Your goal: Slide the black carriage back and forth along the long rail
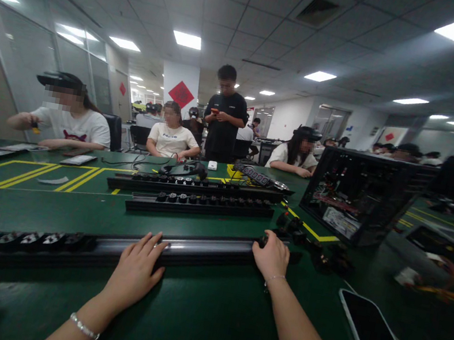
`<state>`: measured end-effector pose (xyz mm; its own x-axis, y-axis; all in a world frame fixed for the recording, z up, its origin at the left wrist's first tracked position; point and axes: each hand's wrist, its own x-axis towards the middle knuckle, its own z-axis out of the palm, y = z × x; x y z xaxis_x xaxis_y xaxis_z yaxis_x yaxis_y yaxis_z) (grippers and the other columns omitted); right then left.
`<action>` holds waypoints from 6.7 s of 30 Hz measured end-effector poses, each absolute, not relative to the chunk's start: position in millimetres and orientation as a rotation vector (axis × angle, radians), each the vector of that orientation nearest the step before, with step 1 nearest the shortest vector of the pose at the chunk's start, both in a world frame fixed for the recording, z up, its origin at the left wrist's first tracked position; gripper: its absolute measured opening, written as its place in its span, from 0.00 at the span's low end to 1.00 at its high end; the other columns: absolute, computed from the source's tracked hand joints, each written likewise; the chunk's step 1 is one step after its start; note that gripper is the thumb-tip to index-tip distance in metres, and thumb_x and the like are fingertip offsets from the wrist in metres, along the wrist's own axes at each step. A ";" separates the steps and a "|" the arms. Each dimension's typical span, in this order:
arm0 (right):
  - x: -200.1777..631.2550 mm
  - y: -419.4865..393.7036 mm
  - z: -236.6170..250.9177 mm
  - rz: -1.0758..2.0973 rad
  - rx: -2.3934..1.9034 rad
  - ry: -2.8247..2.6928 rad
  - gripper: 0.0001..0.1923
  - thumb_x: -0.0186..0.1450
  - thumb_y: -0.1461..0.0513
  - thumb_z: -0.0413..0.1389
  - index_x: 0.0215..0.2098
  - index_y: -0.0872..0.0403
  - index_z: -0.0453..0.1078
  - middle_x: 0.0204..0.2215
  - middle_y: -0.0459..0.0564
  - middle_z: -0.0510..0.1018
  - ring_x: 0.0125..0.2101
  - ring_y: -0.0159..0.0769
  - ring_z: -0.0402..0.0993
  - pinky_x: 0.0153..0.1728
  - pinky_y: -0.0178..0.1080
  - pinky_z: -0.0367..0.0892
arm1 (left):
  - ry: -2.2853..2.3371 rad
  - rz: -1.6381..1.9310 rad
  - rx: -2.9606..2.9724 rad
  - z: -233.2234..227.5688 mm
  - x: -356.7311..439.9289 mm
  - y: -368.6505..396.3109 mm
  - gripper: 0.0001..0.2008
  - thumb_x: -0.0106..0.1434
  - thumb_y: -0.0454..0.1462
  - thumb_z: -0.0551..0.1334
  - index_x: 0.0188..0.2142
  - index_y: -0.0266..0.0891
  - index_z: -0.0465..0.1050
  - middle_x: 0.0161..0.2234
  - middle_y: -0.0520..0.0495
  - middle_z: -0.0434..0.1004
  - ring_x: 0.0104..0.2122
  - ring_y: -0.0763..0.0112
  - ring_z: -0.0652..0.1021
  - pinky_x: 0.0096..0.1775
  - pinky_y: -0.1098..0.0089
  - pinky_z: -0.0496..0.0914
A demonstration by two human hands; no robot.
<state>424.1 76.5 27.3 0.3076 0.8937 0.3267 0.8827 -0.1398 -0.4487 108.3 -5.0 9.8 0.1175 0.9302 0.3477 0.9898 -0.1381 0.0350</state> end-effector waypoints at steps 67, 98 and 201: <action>443.3 86.5 18.9 -0.053 -2.060 -1.524 0.22 0.57 0.57 0.49 0.49 0.53 0.63 0.45 0.52 0.72 0.50 0.44 0.62 0.53 0.46 0.46 | -1.891 -0.446 -2.198 8.6 106.9 -4.7 0.24 0.58 0.40 0.53 0.54 0.45 0.63 0.61 0.48 0.57 0.60 0.59 0.56 0.56 0.55 0.54; 457.0 86.1 19.6 0.027 -2.003 -1.488 0.24 0.58 0.52 0.49 0.52 0.49 0.61 0.46 0.49 0.73 0.53 0.44 0.59 0.54 0.51 0.47 | -1.884 -0.455 -2.189 6.0 105.6 -3.2 0.24 0.57 0.40 0.54 0.54 0.46 0.62 0.61 0.49 0.57 0.60 0.59 0.56 0.55 0.55 0.54; 478.3 90.5 23.7 0.140 -2.116 -1.265 0.26 0.58 0.55 0.49 0.54 0.51 0.60 0.50 0.54 0.68 0.53 0.49 0.58 0.50 0.47 0.58 | -1.875 -0.441 -2.182 7.2 105.7 -4.0 0.23 0.57 0.39 0.53 0.54 0.45 0.63 0.60 0.48 0.58 0.60 0.59 0.57 0.55 0.56 0.55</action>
<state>478.3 90.5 23.7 0.5268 0.8177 0.2322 0.7469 -0.3149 -0.5857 105.7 -4.0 7.2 0.1361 0.9184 0.3715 0.9877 -0.1548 0.0208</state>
